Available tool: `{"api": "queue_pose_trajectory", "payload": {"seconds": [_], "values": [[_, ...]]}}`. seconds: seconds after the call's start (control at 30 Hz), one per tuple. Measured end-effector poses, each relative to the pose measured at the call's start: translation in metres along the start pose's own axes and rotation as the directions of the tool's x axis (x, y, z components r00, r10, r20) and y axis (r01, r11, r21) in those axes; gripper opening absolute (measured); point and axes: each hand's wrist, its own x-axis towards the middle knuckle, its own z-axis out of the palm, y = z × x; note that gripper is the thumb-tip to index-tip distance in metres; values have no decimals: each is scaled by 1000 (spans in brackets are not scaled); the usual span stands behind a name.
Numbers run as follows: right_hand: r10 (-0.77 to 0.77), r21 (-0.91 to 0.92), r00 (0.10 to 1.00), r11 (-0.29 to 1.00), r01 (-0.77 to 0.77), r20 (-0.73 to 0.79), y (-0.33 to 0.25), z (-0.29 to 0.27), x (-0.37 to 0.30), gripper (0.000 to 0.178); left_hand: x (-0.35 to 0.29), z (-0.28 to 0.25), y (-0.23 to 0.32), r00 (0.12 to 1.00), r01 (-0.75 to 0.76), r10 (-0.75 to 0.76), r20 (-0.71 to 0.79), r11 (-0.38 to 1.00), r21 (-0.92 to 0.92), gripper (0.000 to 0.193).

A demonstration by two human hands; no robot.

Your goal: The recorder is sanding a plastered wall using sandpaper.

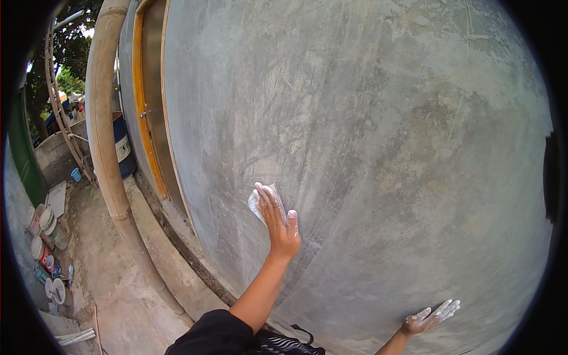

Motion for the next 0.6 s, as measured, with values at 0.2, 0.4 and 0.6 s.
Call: {"api": "queue_pose_trajectory", "payload": {"seconds": [0.2, 0.4, 0.6], "values": [[-1, 16, 1000, 1000, 1, -11, -2, -1, 3, 56, -36, 0, 7, 994, 61, -55, 94, 996, -66, 75], [9, 16, 1000, 1000, -9, -3, -3, 3, 1, 56, 16, -5, 2, 998, 63, -63, 13, 998, -19, 76], [-7, 47, 1000, 999, 8, -19, -7, -2, 6, 56, -29, 3, 18, 993, 45, -36, 109, 996, -83, 74]]}}
